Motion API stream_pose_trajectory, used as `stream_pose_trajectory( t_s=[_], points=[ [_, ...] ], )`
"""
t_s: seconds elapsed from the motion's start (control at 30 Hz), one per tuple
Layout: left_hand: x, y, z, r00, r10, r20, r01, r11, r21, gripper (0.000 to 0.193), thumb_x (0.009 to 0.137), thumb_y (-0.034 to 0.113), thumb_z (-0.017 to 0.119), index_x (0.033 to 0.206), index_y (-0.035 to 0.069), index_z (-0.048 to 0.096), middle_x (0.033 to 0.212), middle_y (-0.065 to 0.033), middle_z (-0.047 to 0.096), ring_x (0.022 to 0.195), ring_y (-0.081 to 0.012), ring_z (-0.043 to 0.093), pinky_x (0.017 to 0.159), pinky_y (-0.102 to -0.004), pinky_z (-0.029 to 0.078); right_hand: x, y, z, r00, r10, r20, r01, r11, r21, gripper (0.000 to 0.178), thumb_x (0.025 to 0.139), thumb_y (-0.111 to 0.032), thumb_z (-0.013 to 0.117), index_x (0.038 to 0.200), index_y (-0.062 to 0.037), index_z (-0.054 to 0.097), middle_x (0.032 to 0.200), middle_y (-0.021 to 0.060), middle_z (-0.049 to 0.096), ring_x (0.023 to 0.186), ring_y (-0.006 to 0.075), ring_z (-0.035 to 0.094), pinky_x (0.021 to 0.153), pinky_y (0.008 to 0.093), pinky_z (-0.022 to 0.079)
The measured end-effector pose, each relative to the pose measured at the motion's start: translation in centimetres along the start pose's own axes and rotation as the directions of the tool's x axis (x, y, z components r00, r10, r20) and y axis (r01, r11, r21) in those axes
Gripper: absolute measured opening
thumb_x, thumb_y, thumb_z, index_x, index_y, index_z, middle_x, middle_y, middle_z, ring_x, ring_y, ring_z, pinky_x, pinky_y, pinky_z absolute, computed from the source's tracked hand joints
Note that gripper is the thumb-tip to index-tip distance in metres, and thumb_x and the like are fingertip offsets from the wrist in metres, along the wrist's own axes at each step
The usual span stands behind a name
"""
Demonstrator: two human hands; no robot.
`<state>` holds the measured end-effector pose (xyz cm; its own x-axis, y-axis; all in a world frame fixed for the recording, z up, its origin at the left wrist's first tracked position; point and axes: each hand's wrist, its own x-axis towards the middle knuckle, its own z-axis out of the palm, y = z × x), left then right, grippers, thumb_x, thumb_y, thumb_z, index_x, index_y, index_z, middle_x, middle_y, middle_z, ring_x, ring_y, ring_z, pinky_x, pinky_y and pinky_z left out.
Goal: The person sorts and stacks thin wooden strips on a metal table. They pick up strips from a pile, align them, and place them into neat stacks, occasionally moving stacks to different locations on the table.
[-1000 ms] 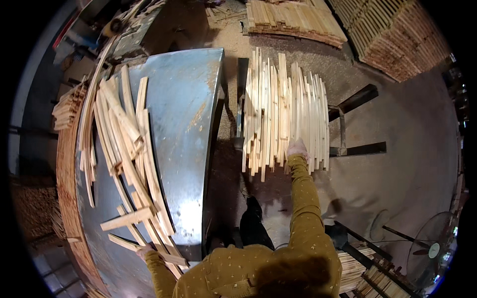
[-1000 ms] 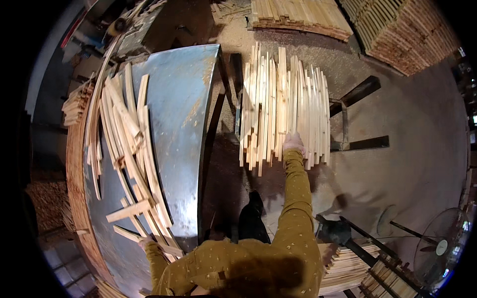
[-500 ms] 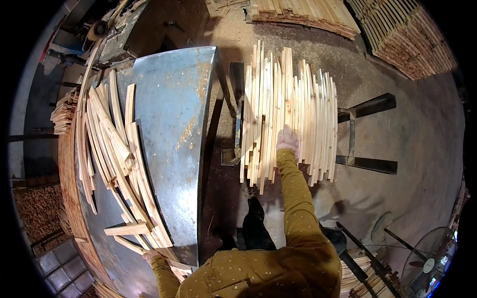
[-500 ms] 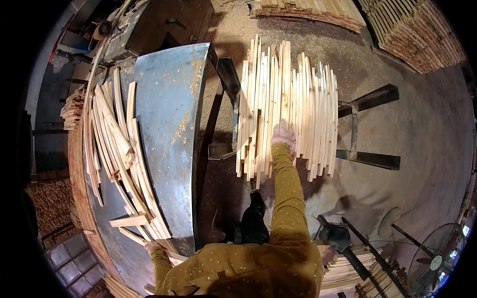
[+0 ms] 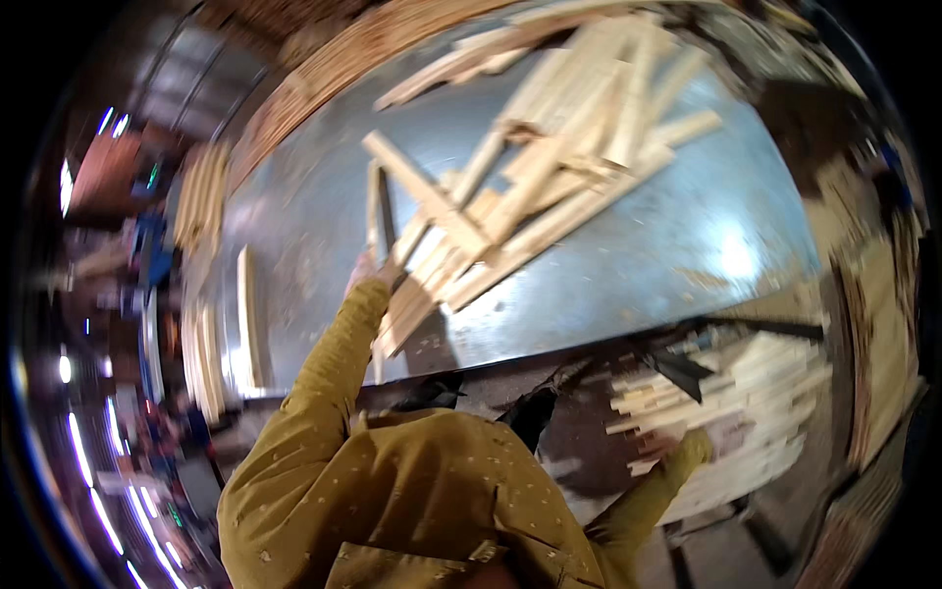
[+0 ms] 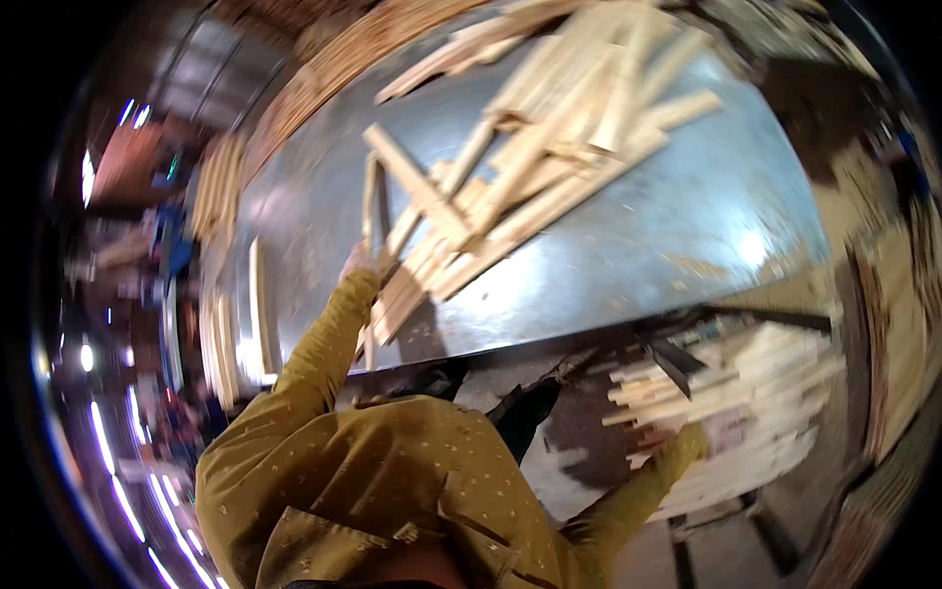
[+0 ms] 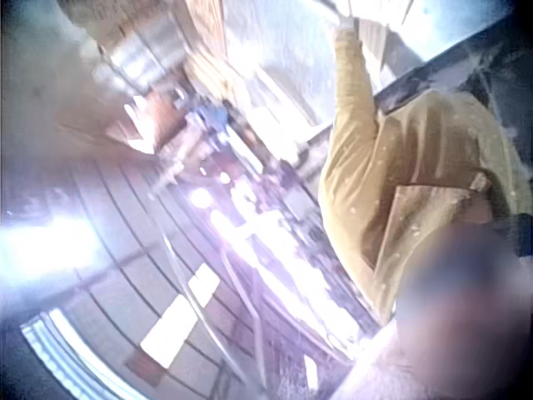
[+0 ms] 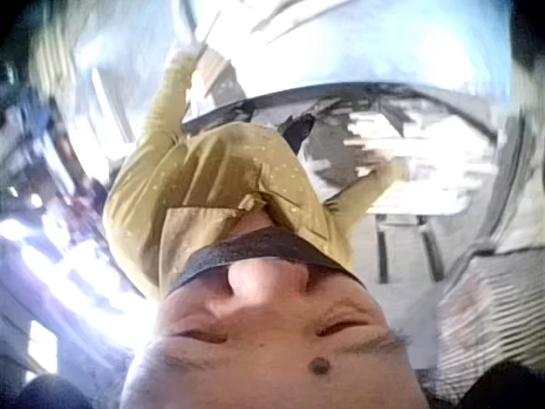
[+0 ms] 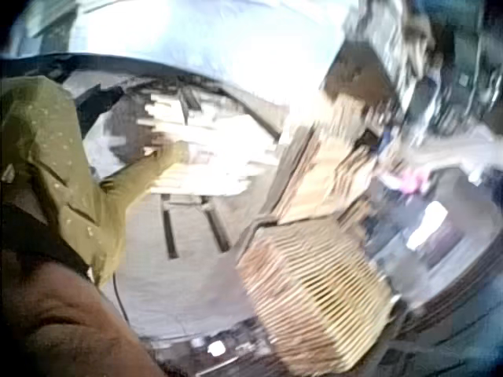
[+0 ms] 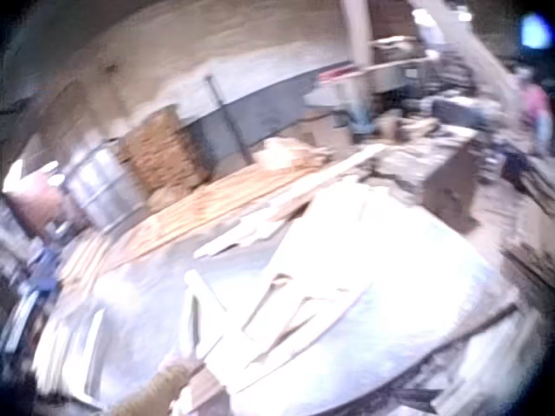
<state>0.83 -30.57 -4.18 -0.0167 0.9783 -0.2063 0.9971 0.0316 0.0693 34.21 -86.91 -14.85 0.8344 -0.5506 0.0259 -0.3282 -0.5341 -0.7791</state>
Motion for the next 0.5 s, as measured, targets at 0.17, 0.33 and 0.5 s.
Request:
stream_pose_trajectory(
  t_s=[0.17, 0.33, 0.5],
  points=[
    [2.4, -11.5, 0.9, 0.803, 0.184, 0.566, 0.577, -0.006, -0.817, 0.051, 0.083, 0.037, 0.070, 0.117, 0.002, 0.056, 0.096, -0.0178, 0.068, 0.088, -0.0261, 0.069, 0.070, -0.0386, 0.060, -16.0, -16.2, 6.1, 0.577, -0.811, 0.103, 0.626, 0.519, 0.582, 0.048, 0.091, -0.026, 0.066, 0.126, 0.0063, 0.056, 0.112, 0.0225, 0.064, 0.100, 0.0302, 0.064, 0.091, 0.0394, 0.053],
    [-4.8, -14.3, -1.9, 0.666, 0.224, 0.712, 0.745, -0.138, -0.653, 0.085, 0.087, 0.078, 0.041, 0.125, 0.003, 0.054, 0.079, -0.0139, 0.067, 0.062, -0.0265, 0.066, 0.055, -0.0369, 0.059, -33.4, -29.8, 12.0, -0.019, -0.836, 0.549, 0.848, 0.278, 0.451, 0.072, 0.085, -0.038, 0.070, 0.143, -0.0051, 0.043, 0.135, 0.0204, 0.054, 0.123, 0.0381, 0.053, 0.106, 0.0435, 0.042],
    [-4.9, -19.6, -4.5, 0.591, 0.707, 0.390, 0.776, -0.366, -0.513, 0.083, 0.083, 0.071, 0.058, 0.129, 0.002, 0.050, 0.076, -0.0097, 0.063, 0.056, -0.0183, 0.060, 0.051, -0.0321, 0.053, -44.1, -32.4, 15.7, -0.169, -0.274, 0.947, 0.964, 0.153, 0.217, 0.077, 0.087, -0.036, 0.068, 0.149, -0.0058, 0.034, 0.137, 0.0220, 0.052, 0.128, 0.0371, 0.050, 0.108, 0.0440, 0.039]
  ],
)
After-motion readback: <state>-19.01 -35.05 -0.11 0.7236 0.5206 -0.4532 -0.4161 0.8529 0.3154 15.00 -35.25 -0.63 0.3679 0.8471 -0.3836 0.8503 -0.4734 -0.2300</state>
